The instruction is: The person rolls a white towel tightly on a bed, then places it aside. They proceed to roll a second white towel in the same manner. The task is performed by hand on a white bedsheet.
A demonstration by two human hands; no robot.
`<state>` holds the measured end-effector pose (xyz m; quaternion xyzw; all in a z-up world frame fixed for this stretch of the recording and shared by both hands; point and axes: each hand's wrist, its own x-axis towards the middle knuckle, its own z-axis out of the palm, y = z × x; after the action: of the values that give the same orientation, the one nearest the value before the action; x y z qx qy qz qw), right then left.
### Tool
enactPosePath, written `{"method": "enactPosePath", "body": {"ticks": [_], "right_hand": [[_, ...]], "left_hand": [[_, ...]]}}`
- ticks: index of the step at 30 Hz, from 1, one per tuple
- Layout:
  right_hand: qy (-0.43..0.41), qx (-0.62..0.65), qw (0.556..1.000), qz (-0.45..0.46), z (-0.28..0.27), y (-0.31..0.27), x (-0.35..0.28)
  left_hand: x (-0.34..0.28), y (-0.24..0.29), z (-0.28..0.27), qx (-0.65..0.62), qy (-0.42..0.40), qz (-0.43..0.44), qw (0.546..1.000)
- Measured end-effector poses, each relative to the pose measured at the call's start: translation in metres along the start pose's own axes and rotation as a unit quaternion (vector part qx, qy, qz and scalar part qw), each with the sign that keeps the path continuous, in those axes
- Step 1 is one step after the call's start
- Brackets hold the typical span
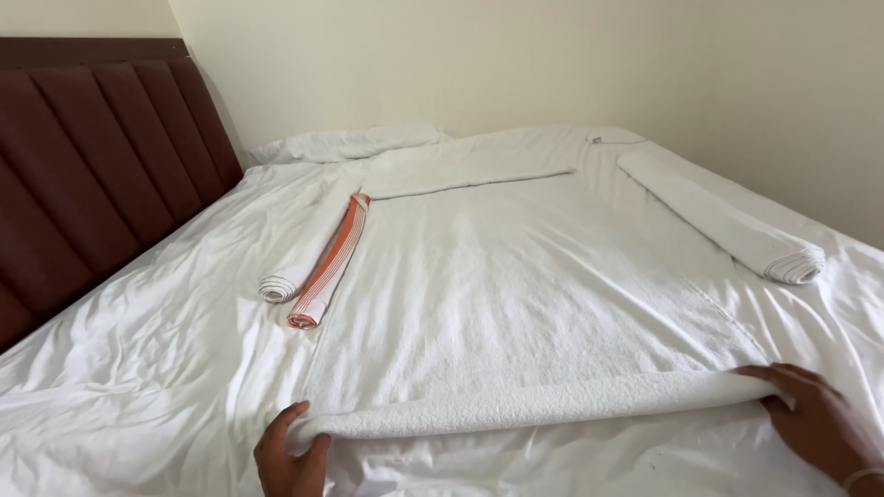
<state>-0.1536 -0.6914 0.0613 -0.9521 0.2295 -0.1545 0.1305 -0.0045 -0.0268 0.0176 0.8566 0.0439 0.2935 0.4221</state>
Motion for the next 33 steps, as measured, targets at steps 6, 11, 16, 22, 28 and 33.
{"method": "enactPosePath", "body": {"ticks": [6,11,16,22,28,33], "right_hand": [[0.042,0.229,0.968,0.089,0.022,0.038,0.017],[0.005,0.391,0.897,0.206,0.012,0.04,0.017],[-0.003,0.44,0.877,0.194,0.017,0.035,0.022],[-0.002,0.447,0.87,0.207,0.021,0.042,0.019],[0.001,0.458,0.862,0.218,0.024,0.043,0.014],[0.001,0.466,0.857,0.221,0.025,0.039,0.013]], "left_hand": [[0.011,-0.024,0.011,-0.295,0.032,-0.125,0.947],[0.015,-0.044,0.011,-0.253,-0.01,-0.165,0.953],[0.012,-0.012,-0.009,-0.24,-0.007,-0.158,0.958],[0.026,-0.093,-0.003,-0.346,-0.073,-0.129,0.926],[0.028,-0.126,-0.02,-0.383,-0.143,-0.083,0.909],[0.026,-0.083,-0.03,-0.139,-0.248,-0.068,0.956]]}}
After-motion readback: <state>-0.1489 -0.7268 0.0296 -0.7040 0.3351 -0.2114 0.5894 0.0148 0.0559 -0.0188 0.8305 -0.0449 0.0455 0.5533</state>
